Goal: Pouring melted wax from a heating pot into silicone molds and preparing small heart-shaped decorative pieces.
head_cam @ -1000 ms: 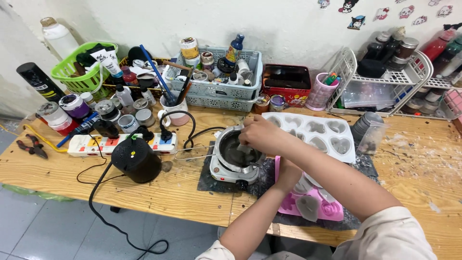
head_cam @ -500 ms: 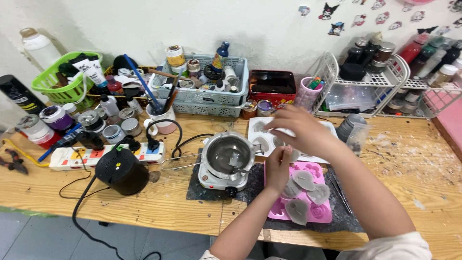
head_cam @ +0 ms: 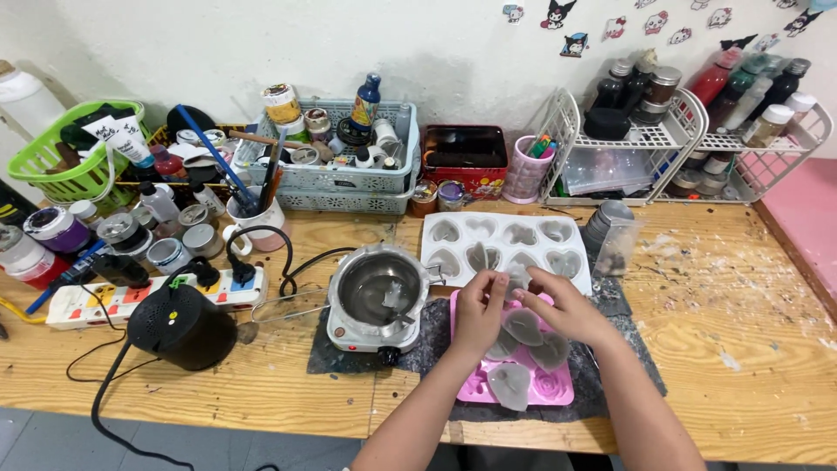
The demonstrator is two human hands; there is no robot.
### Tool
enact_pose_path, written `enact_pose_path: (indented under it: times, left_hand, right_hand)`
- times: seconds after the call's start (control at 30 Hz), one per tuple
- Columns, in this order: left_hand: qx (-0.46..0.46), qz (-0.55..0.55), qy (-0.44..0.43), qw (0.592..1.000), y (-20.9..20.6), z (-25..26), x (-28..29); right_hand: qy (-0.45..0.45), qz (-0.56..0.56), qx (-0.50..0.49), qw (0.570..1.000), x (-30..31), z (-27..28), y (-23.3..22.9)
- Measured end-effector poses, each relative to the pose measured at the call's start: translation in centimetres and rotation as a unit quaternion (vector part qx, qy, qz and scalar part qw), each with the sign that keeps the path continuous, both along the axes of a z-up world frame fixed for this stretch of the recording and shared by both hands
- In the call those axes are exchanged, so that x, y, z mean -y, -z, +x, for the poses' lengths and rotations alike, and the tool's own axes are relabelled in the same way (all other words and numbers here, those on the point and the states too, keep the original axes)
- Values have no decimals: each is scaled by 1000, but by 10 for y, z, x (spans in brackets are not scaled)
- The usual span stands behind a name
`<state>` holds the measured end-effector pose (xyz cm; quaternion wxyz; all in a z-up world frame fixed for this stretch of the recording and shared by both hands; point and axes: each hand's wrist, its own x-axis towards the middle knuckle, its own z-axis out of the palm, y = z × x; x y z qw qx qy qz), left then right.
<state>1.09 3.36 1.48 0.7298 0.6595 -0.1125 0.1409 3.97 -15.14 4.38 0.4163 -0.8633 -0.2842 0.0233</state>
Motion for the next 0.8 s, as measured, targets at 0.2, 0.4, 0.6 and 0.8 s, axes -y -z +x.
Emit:
enact_pose_path:
  times: [0.2,0.4,0.6,0.8]
  left_hand:
    - [82,124,32,988,-14,-4,-12]
    - [-49,-104,210,971,35,14,1]
    - [-52,-7,249,967,23,9,-7]
    - [-5,214,103,971,-33,-10,-16]
  right_hand:
    - [4,201,-170,965,8,-3,32]
    - [-62,279,-191,939,16,0,51]
    - [47,282,-203,937,33,20,103]
    - [21,293,-198,935,5,0,46]
